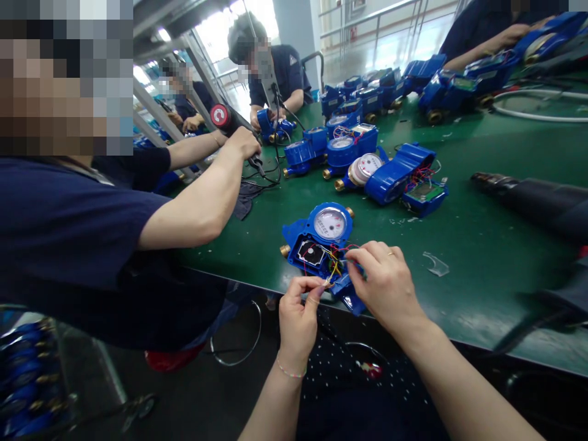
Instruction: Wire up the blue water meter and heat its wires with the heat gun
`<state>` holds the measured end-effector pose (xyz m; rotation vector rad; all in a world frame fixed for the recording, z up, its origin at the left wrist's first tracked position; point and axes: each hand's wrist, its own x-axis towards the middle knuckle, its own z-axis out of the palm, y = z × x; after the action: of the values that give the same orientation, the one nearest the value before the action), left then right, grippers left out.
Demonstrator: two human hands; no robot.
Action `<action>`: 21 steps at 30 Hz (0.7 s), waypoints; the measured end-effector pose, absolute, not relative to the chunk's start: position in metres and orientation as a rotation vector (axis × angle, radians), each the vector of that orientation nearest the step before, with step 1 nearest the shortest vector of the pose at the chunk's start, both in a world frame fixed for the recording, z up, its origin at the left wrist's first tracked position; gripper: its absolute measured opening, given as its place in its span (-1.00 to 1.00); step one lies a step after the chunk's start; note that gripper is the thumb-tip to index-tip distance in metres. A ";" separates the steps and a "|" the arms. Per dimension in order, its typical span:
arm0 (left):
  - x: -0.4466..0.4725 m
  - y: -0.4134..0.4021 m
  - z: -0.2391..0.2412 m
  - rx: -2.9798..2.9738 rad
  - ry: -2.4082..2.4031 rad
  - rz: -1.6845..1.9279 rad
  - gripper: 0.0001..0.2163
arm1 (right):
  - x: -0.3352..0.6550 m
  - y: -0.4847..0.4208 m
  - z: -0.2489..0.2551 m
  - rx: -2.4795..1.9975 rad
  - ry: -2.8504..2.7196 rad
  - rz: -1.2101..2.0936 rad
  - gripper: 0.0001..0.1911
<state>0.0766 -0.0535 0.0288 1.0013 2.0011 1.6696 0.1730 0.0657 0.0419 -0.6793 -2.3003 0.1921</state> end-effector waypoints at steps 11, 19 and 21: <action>0.067 -0.054 0.042 1.254 2.203 1.474 -0.82 | 0.165 0.071 0.044 -0.379 -2.331 0.288 -0.94; 0.067 -0.040 0.052 1.803 2.587 1.161 -0.89 | 0.164 0.070 0.049 -0.384 -2.302 0.361 -0.86; 0.063 -0.040 0.051 1.860 2.583 1.162 -0.89 | 0.164 0.069 0.050 -0.364 -2.268 0.384 -0.83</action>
<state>0.0634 -0.0397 0.0512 1.8599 2.5834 1.1624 0.1635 0.0693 0.0498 -0.3637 -2.2683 0.3835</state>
